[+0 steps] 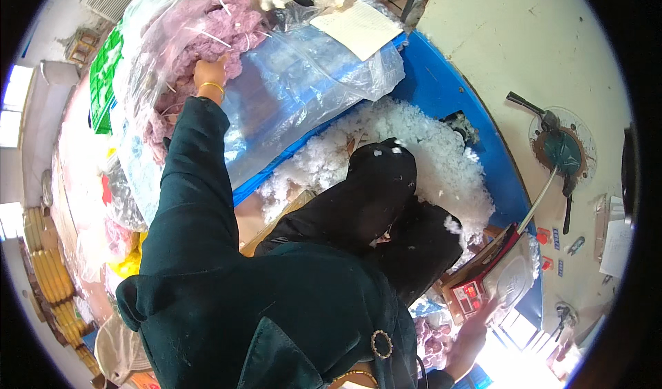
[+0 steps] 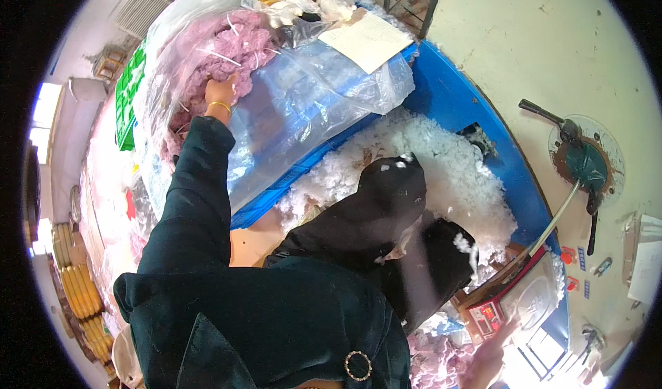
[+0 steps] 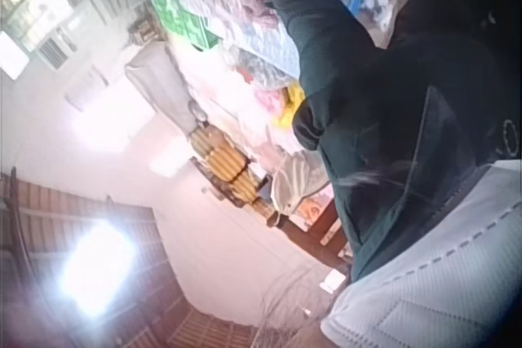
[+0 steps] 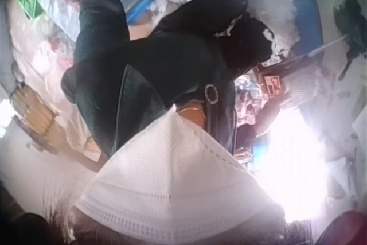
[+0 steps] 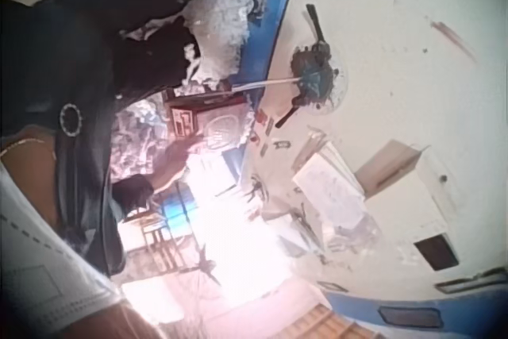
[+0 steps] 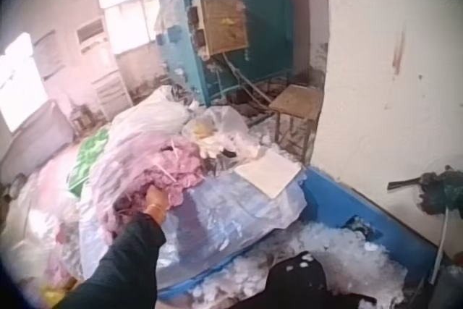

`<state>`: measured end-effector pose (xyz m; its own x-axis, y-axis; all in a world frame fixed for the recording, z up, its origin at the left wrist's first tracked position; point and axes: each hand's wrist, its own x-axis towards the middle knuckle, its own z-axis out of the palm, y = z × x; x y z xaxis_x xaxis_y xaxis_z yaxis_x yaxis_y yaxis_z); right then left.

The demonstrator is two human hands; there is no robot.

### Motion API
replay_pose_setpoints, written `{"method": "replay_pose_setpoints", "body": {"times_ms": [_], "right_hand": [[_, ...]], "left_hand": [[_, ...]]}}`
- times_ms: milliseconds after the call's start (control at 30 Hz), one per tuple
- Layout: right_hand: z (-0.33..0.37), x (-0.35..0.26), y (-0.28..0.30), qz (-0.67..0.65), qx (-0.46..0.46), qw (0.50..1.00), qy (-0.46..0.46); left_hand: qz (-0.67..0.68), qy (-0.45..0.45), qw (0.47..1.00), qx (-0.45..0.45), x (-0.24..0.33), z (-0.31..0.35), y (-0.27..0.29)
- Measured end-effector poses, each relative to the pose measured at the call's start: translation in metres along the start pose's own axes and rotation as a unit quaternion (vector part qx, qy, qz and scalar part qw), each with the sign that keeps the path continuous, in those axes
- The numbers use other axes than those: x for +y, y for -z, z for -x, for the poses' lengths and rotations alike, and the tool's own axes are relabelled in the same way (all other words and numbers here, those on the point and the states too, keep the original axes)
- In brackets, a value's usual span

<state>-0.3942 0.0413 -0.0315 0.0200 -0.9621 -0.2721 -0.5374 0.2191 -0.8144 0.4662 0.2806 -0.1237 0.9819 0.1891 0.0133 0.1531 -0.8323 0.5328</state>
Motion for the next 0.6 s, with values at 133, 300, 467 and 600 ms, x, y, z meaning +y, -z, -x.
{"method": "replay_pose_setpoints", "body": {"times_ms": [133, 300, 467, 600], "right_hand": [[0.019, 0.058, 0.06, 0.135, 0.026, 0.987, -0.082], [-0.024, -0.008, -0.011, 0.231, -0.125, 0.965, 0.0], [-0.045, -0.097, -0.106, 0.255, -0.236, 0.936, 0.064], [-0.044, -0.142, -0.157, 0.191, -0.293, 0.93, 0.11]], "left_hand": [[0.217, 0.042, 0.97, -0.103, -0.011, -0.037, -0.027], [-0.079, -0.22, 0.958, 0.166, 0.005, 0.043, -0.041], [-0.112, -0.282, 0.951, -0.064, -0.017, 0.029, -0.027], [0.175, -0.324, 0.904, -0.218, 0.006, 0.069, -0.028]]}}
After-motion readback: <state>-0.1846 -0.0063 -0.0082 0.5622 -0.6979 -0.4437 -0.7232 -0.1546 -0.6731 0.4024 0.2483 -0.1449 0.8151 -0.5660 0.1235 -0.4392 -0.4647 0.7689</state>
